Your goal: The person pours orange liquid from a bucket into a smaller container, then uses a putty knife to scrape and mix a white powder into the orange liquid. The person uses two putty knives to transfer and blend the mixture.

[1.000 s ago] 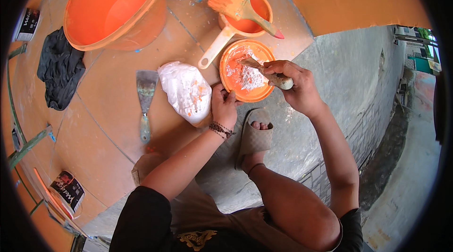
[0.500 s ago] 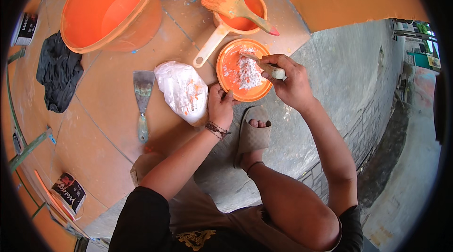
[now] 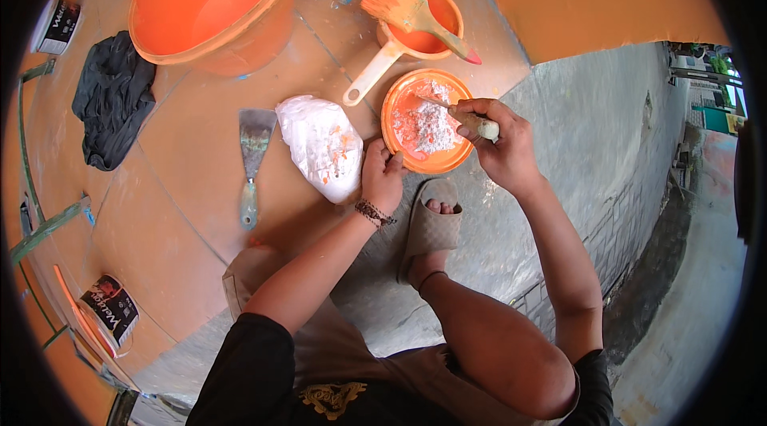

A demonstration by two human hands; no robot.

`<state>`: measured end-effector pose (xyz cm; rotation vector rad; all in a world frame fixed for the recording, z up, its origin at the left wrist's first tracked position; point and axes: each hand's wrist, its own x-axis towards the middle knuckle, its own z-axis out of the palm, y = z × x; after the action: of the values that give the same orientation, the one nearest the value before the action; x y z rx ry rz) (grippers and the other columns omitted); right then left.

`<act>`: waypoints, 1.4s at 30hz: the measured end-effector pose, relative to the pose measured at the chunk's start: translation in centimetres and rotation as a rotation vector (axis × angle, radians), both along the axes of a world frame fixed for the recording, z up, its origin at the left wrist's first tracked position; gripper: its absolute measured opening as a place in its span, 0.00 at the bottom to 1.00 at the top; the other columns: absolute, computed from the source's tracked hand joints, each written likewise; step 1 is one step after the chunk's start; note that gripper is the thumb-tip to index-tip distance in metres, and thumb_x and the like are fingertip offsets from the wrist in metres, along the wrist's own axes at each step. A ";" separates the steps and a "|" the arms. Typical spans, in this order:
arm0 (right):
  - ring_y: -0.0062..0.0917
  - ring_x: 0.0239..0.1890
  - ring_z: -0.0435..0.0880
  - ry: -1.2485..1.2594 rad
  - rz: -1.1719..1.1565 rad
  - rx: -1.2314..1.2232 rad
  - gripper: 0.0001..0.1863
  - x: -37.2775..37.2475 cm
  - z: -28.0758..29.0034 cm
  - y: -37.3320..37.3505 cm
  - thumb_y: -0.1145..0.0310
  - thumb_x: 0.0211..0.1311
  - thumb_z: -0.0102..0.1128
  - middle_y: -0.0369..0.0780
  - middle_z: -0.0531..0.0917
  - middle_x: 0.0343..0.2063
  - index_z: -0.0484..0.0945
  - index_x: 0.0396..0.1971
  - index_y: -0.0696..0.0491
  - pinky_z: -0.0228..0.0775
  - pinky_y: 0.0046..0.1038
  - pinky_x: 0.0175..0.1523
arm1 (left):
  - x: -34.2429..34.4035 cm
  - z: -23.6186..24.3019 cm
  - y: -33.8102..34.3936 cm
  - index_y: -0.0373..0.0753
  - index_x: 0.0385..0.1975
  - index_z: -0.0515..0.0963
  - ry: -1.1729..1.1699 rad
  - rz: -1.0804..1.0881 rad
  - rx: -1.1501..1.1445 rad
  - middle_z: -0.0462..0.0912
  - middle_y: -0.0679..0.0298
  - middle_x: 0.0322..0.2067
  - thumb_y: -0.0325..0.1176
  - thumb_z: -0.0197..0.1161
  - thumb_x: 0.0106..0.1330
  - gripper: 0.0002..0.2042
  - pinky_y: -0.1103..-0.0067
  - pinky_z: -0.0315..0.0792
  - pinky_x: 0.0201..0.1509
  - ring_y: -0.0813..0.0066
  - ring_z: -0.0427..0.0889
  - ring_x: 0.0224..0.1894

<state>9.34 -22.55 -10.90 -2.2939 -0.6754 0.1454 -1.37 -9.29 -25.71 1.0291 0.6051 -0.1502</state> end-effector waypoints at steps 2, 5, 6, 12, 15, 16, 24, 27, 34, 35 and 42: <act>0.34 0.40 0.84 0.022 0.036 -0.013 0.15 -0.7 0.6 -0.4 0.79 0.47 0.68 0.42 0.84 0.36 0.78 0.38 0.56 0.76 0.30 0.44 | -0.3 0.4 -0.2 0.30 0.52 0.62 -0.035 -0.001 0.005 0.76 0.55 0.47 0.24 0.48 0.70 0.13 0.78 0.79 0.45 0.71 0.80 0.46; 0.34 0.39 0.85 0.004 0.067 -0.015 0.15 -1.8 2.3 -0.5 0.78 0.48 0.69 0.42 0.84 0.36 0.78 0.38 0.56 0.76 0.29 0.44 | -1.5 1.5 0.4 0.30 0.51 0.62 -0.058 -0.025 0.026 0.75 0.55 0.48 0.24 0.48 0.70 0.12 0.78 0.79 0.44 0.72 0.80 0.46; 0.34 0.38 0.85 -0.019 0.039 -0.019 0.15 -1.9 3.6 -0.6 0.78 0.48 0.69 0.42 0.84 0.36 0.78 0.38 0.56 0.76 0.29 0.44 | -1.8 2.3 0.5 0.31 0.51 0.62 -0.066 -0.037 0.028 0.75 0.55 0.48 0.23 0.47 0.70 0.12 0.78 0.79 0.44 0.73 0.79 0.46; 0.28 0.37 0.86 -0.012 -0.010 -0.085 0.14 -2.8 9.3 0.4 0.73 0.54 0.68 0.44 0.85 0.34 0.77 0.40 0.59 0.78 0.27 0.41 | -4.7 8.2 2.1 0.31 0.51 0.63 -0.132 -0.018 -0.017 0.76 0.55 0.46 0.23 0.48 0.70 0.12 0.76 0.80 0.45 0.72 0.80 0.45; 0.26 0.36 0.86 0.001 0.063 -0.024 0.16 -3.9 12.1 3.3 0.72 0.54 0.68 0.44 0.84 0.34 0.76 0.41 0.59 0.80 0.27 0.39 | -7.1 10.9 4.9 0.31 0.51 0.63 -0.125 0.062 -0.018 0.76 0.56 0.46 0.23 0.48 0.70 0.12 0.76 0.80 0.45 0.72 0.80 0.45; 0.27 0.36 0.86 -0.010 0.099 0.034 0.16 -4.2 12.8 4.5 0.71 0.55 0.67 0.44 0.84 0.34 0.76 0.42 0.60 0.81 0.27 0.39 | -8.2 11.3 5.8 0.32 0.52 0.63 -0.140 0.107 0.008 0.76 0.56 0.47 0.24 0.48 0.70 0.13 0.76 0.80 0.45 0.72 0.81 0.44; 0.31 0.29 0.86 -0.104 0.481 0.066 0.15 -9.5 14.9 17.5 0.69 0.55 0.66 0.46 0.82 0.29 0.74 0.39 0.60 0.78 0.29 0.33 | -16.4 14.0 14.4 0.30 0.51 0.65 -0.223 0.508 0.019 0.78 0.57 0.44 0.25 0.50 0.70 0.12 0.79 0.80 0.45 0.74 0.81 0.42; 0.26 0.32 0.86 -0.123 0.599 0.076 0.14 -11.8 14.6 23.8 0.74 0.56 0.64 0.44 0.83 0.30 0.74 0.42 0.61 0.81 0.25 0.37 | -20.4 13.9 17.8 0.29 0.52 0.65 -0.223 0.603 0.054 0.77 0.55 0.47 0.27 0.50 0.70 0.14 0.74 0.78 0.48 0.70 0.81 0.46; 0.18 0.32 0.82 0.080 0.822 0.118 0.14 -19.8 12.9 36.7 0.75 0.58 0.64 0.40 0.83 0.29 0.75 0.43 0.60 0.78 0.21 0.38 | -28.4 11.5 25.3 0.29 0.48 0.65 -0.142 0.960 0.030 0.78 0.57 0.41 0.23 0.48 0.69 0.10 0.79 0.81 0.40 0.75 0.82 0.40; 0.17 0.33 0.82 0.085 0.871 0.149 0.14 -21.4 12.1 38.3 0.75 0.58 0.64 0.40 0.83 0.29 0.75 0.43 0.60 0.78 0.20 0.38 | -30.0 9.7 26.8 0.29 0.48 0.65 -0.105 0.987 0.057 0.78 0.57 0.41 0.23 0.47 0.69 0.10 0.79 0.82 0.40 0.75 0.82 0.40; 0.24 0.30 0.82 0.219 1.075 -0.002 0.13 -28.1 8.8 46.1 0.77 0.53 0.65 0.43 0.82 0.29 0.77 0.40 0.57 0.76 0.26 0.38 | -35.9 5.7 34.1 0.30 0.47 0.66 0.068 1.077 0.109 0.78 0.56 0.40 0.21 0.47 0.67 0.10 0.76 0.83 0.35 0.72 0.83 0.36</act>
<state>-18.72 23.58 -2.06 -1.6422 -1.6962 0.8658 -37.27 24.82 -20.02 0.6868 1.1601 0.8018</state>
